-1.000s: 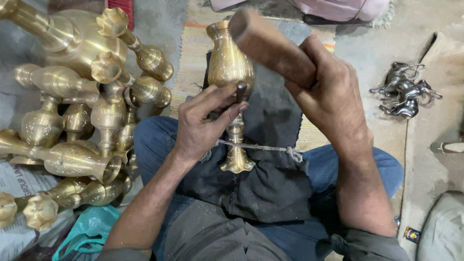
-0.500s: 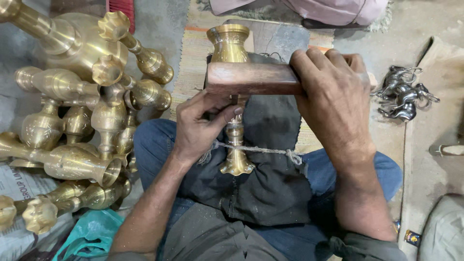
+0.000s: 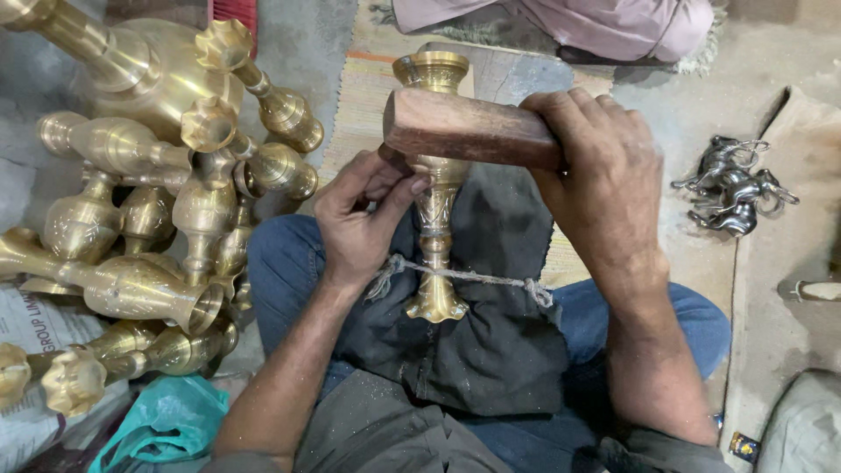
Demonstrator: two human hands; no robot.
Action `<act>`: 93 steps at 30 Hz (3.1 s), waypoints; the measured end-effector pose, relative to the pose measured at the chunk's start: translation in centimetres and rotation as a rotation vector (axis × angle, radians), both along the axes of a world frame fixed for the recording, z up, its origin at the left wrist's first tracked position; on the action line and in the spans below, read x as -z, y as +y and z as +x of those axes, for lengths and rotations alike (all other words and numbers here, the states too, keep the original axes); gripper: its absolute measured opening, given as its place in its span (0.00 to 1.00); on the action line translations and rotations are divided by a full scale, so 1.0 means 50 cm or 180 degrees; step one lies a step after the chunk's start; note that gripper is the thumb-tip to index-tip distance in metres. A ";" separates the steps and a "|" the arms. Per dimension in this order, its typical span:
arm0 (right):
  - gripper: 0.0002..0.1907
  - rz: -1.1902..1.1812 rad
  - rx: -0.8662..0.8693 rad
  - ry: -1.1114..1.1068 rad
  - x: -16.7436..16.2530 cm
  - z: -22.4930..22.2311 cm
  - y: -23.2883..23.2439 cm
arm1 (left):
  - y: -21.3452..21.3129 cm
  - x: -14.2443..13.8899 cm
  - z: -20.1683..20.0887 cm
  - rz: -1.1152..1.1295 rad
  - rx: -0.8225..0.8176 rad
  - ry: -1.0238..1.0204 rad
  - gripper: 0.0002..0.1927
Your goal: The person sits cross-legged on the floor with a brass vase held against a cloth pad on their lap. They hold a small punch against the vase surface and strike it with a wooden mallet, working around the vase to hammer engraved decorative patterns into the brass, repositioning the vase and punch as they go.
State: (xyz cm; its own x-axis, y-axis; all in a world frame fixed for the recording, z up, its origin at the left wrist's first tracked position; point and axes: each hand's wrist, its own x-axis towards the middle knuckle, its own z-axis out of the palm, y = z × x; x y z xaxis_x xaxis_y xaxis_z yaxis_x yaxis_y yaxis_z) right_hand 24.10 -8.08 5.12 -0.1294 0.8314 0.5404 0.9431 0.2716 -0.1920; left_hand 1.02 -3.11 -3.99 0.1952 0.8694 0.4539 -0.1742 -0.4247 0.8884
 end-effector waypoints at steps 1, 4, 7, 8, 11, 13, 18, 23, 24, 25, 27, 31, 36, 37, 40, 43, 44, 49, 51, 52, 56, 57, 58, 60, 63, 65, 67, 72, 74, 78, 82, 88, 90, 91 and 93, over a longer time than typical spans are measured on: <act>0.16 -0.0019 -0.0051 0.0110 0.005 0.001 0.005 | -0.003 -0.001 0.002 -0.0069 -0.0066 -0.0116 0.14; 0.17 -0.0101 -0.0088 0.0345 0.024 0.003 0.020 | -0.011 -0.014 0.006 -0.0005 -0.0163 -0.0062 0.19; 0.18 -0.0196 0.0018 0.0436 0.040 0.014 0.032 | -0.005 -0.045 0.008 0.0630 -0.0003 0.0753 0.19; 0.19 -0.0197 0.0047 0.0519 0.044 0.020 0.036 | 0.003 -0.057 0.010 0.0862 0.0140 0.1015 0.19; 0.20 -0.0208 0.0048 0.0941 0.055 0.039 0.043 | 0.027 -0.091 0.019 0.1264 0.0393 0.1817 0.19; 0.19 -0.0191 0.0007 0.1247 0.067 0.046 0.040 | 0.036 -0.109 0.020 0.1433 0.0470 0.2114 0.19; 0.17 0.0071 0.0142 0.1124 0.098 0.057 0.035 | 0.045 -0.126 0.022 0.1511 0.0543 0.2212 0.18; 0.15 0.0178 0.0178 0.0995 0.117 0.085 0.032 | 0.046 -0.125 0.016 0.1478 0.0498 0.2201 0.19; 0.14 0.0244 0.0146 0.0933 0.120 0.091 0.033 | 0.047 -0.125 0.015 0.1422 0.0474 0.2200 0.18; 0.14 0.0275 0.0125 0.0962 0.124 0.096 0.033 | 0.046 -0.125 0.014 0.1477 0.0477 0.2183 0.19; 0.15 0.0321 0.0097 0.1026 0.132 0.104 0.036 | 0.044 -0.126 0.012 0.1574 0.0502 0.2149 0.20; 0.16 0.0026 -0.0128 0.2449 0.147 0.111 0.052 | 0.043 -0.132 0.011 0.1720 0.0501 0.2211 0.20; 0.14 0.0568 -0.0114 0.0972 0.155 0.116 0.054 | 0.046 -0.139 0.012 0.1617 0.0511 0.2268 0.21; 0.13 0.0255 -0.0047 0.1397 0.157 0.117 0.053 | 0.045 -0.140 0.013 0.1593 0.0496 0.2275 0.20; 0.12 -0.0086 0.0041 0.1716 0.163 0.117 0.058 | 0.045 -0.141 0.013 0.1533 0.0485 0.2300 0.20; 0.10 0.0130 0.0001 0.1319 0.168 0.120 0.063 | 0.045 -0.140 0.013 0.1484 0.0506 0.2323 0.20; 0.10 -0.0248 0.0069 0.1947 0.170 0.119 0.065 | 0.045 -0.139 0.012 0.1489 0.0521 0.2304 0.20; 0.09 0.0186 -0.0256 0.1518 0.169 0.116 0.064 | 0.045 -0.137 0.014 0.1548 0.0558 0.2319 0.20; 0.09 -0.0429 -0.0047 0.2598 0.167 0.115 0.062 | 0.044 -0.139 0.011 0.1411 0.0626 0.2265 0.19; 0.09 -0.0139 -0.0127 0.1910 0.165 0.115 0.061 | 0.044 -0.140 0.010 0.1413 0.0603 0.2323 0.19; 0.08 -0.0185 -0.0239 0.1993 0.159 0.115 0.064 | 0.046 -0.144 0.011 0.1595 0.0579 0.2315 0.20; 0.08 -0.0573 -0.0236 0.2722 0.158 0.113 0.064 | 0.044 -0.144 0.012 0.1610 0.0573 0.2261 0.19; 0.08 -0.0212 -0.0262 0.1931 0.156 0.112 0.066 | 0.043 -0.144 0.012 0.1535 0.0570 0.2324 0.19; 0.13 0.0533 -0.0275 0.0322 0.152 0.112 0.069 | 0.045 -0.145 0.013 0.1462 0.0601 0.2440 0.18; 0.09 -0.0712 0.0098 0.2684 0.147 0.106 0.069 | 0.045 -0.145 0.017 0.1540 0.0579 0.2353 0.19; 0.10 0.0043 -0.0132 0.1054 0.142 0.109 0.068 | 0.045 -0.146 0.015 0.1555 0.0599 0.2304 0.19; 0.14 0.0129 -0.0144 0.1153 0.140 0.111 0.066 | 0.046 -0.148 0.015 0.1566 0.0638 0.2308 0.18; 0.14 0.0423 -0.0158 0.0151 0.148 0.115 0.067 | 0.046 -0.148 0.011 0.1570 0.0631 0.2347 0.19; 0.13 -0.0013 -0.0233 0.1832 0.156 0.116 0.069 | 0.046 -0.146 0.013 0.1557 0.0635 0.2387 0.19; 0.15 0.0515 -0.0145 -0.0123 0.173 0.137 0.066 | 0.045 -0.141 0.013 0.1445 0.0682 0.2408 0.20; 0.14 -0.0010 -0.0450 0.1675 0.203 0.151 0.067 | 0.042 -0.139 0.010 0.1396 0.0748 0.2465 0.20; 0.19 0.0487 -0.0765 0.1697 0.214 0.148 0.074 | 0.044 -0.140 0.001 0.1580 0.0820 0.2265 0.20; 0.24 0.0908 -0.0997 0.1323 0.198 0.147 0.071 | 0.044 -0.140 0.000 0.1625 0.0828 0.2216 0.20; 0.20 0.0739 -0.0671 0.0812 0.188 0.147 0.068 | 0.045 -0.139 0.001 0.1581 0.0835 0.2240 0.20; 0.13 0.0374 -0.0047 -0.0191 0.171 0.144 0.061 | 0.042 -0.138 0.002 0.1467 0.0822 0.2299 0.19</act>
State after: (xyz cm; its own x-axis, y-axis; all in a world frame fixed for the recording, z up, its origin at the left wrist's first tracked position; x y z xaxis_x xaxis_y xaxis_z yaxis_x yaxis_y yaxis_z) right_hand 31.28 -5.04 -3.45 -0.1761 0.7606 0.6249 0.9477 0.3027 -0.1014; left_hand 1.13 -0.99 2.90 0.7331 0.5204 0.4379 0.2218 -0.7916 0.5693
